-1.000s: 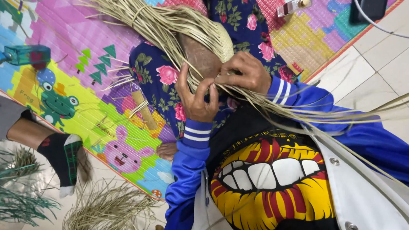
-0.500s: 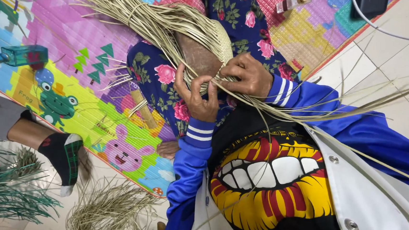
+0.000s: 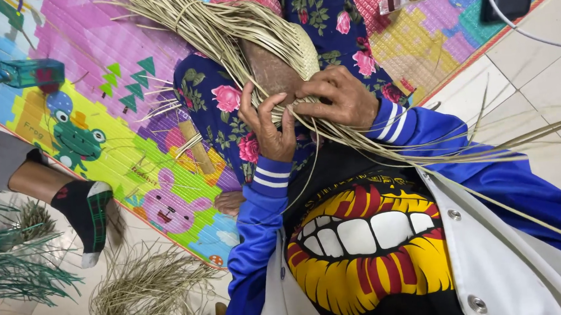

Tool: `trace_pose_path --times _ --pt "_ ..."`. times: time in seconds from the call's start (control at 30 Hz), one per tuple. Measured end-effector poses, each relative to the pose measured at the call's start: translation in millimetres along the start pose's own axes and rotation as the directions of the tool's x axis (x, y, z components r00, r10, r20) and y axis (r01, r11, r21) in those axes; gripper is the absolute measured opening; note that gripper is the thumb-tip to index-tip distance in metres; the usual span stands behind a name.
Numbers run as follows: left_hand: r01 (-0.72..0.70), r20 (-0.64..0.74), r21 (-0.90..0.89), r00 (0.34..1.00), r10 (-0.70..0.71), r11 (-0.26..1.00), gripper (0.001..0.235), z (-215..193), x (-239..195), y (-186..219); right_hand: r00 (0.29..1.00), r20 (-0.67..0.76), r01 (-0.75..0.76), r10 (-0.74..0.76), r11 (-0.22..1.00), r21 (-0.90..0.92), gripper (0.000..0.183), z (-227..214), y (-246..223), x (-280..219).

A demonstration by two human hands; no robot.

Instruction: Weaving dried straw strands into a circular structure

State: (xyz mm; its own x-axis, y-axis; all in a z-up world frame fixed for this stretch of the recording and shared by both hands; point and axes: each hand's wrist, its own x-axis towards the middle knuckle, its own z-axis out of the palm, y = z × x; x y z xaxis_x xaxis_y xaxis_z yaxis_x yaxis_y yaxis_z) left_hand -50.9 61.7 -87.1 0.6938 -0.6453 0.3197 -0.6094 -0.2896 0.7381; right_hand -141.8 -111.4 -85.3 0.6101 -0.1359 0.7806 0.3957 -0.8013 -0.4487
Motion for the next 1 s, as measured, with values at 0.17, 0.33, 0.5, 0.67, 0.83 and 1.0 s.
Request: trace_pose_path --times 0.17,0.33,0.5,0.67,0.83,1.0 --pt "0.01 0.003 -0.014 1.0 -0.009 1.0 0.023 -2 4 8 0.999 -0.031 -0.014 0.014 1.0 0.003 0.026 11 4 -5" --pt "-0.014 -0.012 0.048 1.0 0.015 0.999 0.028 10 -2 -8 0.996 -0.074 -0.061 0.059 0.998 -0.021 0.029 58 30 -29" --pt "-0.019 -0.058 0.091 0.998 0.024 0.996 0.026 7 3 10 0.991 -0.027 -0.128 0.129 0.991 0.038 0.038 41 31 -31" --pt "-0.008 -0.039 0.055 0.999 0.01 0.998 0.009 5 5 16 0.995 0.099 -0.016 0.019 0.999 -0.029 0.02 -7 3 0" --pt "-0.006 -0.041 0.075 0.999 0.009 0.997 0.01 6 8 19 0.995 0.096 0.004 0.001 0.999 -0.051 0.019 -9 1 5" --pt "-0.008 -0.042 0.094 0.999 0.012 0.995 0.017 7 4 9 0.999 0.032 0.0 -0.002 0.998 0.059 0.019 18 25 -12"
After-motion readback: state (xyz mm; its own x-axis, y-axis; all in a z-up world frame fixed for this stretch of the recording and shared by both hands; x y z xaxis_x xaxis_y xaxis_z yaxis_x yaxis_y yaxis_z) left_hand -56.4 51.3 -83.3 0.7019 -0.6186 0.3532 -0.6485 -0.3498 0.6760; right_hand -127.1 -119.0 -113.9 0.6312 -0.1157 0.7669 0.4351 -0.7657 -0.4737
